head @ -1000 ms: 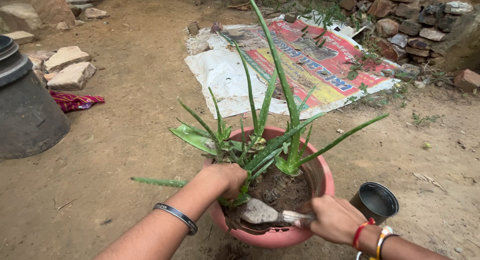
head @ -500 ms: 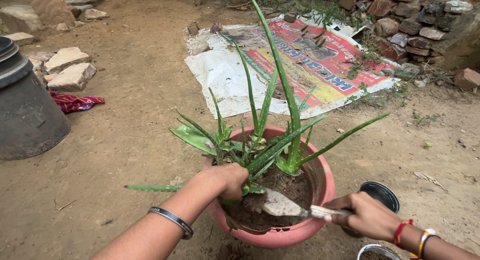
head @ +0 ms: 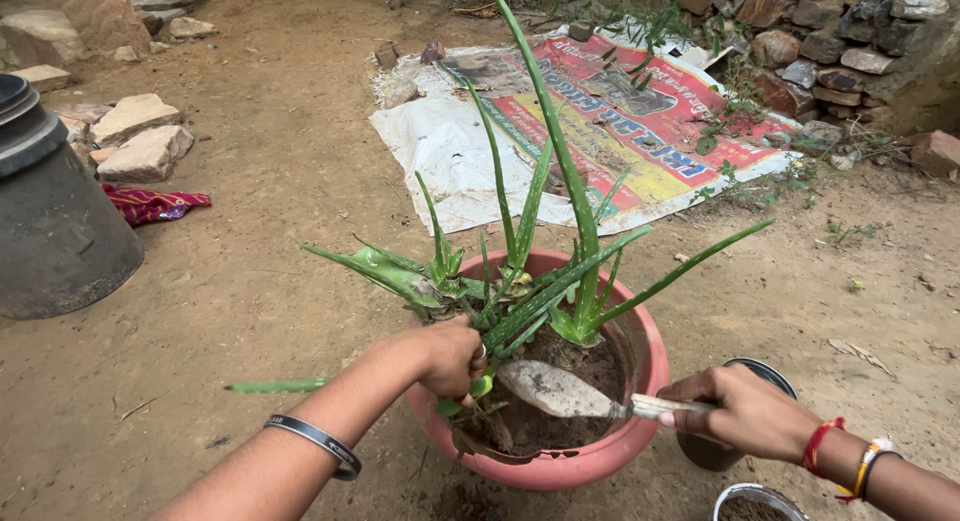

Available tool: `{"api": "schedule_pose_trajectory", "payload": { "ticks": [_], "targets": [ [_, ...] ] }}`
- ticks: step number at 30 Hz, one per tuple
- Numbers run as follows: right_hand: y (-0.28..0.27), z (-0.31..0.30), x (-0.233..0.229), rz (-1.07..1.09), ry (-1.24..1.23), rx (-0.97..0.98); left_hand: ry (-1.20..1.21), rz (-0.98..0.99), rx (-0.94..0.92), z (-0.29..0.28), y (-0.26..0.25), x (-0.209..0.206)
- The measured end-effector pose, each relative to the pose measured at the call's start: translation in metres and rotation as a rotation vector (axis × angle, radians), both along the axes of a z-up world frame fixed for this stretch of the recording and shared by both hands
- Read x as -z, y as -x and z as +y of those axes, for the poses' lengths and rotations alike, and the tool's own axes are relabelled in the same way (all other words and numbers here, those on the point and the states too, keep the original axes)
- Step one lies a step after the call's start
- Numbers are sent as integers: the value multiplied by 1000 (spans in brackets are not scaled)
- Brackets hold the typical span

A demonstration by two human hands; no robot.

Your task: The person uses a trowel to loosen and move soil in a pink pot containing an aloe plant, adds more soil from a small cup, and firms the soil around the base of the plant by hand.

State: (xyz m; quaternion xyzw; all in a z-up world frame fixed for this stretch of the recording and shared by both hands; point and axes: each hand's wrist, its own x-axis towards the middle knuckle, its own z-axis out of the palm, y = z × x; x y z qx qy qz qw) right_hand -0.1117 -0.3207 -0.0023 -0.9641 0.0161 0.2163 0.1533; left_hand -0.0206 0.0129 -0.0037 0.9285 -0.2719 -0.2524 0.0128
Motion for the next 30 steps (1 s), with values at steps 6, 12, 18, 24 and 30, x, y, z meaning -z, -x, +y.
{"api": "schedule_pose_trajectory", "payload": {
  "ticks": [6, 12, 18, 24, 30],
  "targets": [
    [10, 21, -23, -50, 171, -43, -20, -18, 0, -2, 4, 9],
    [19, 47, -42, -118, 404, -182, -26, -43, 134, -3, 10, 30],
    [16, 63, -35, -86, 463, -398, -28, -120, 205, 0, 7, 48],
    [-1, 44, -12, -49, 289, -220, -12, -135, 181, 1, 9, 55],
    [-12, 22, 9, -33, 77, -194, -26, -98, 146, -1, 5, 66]
  ]
}}
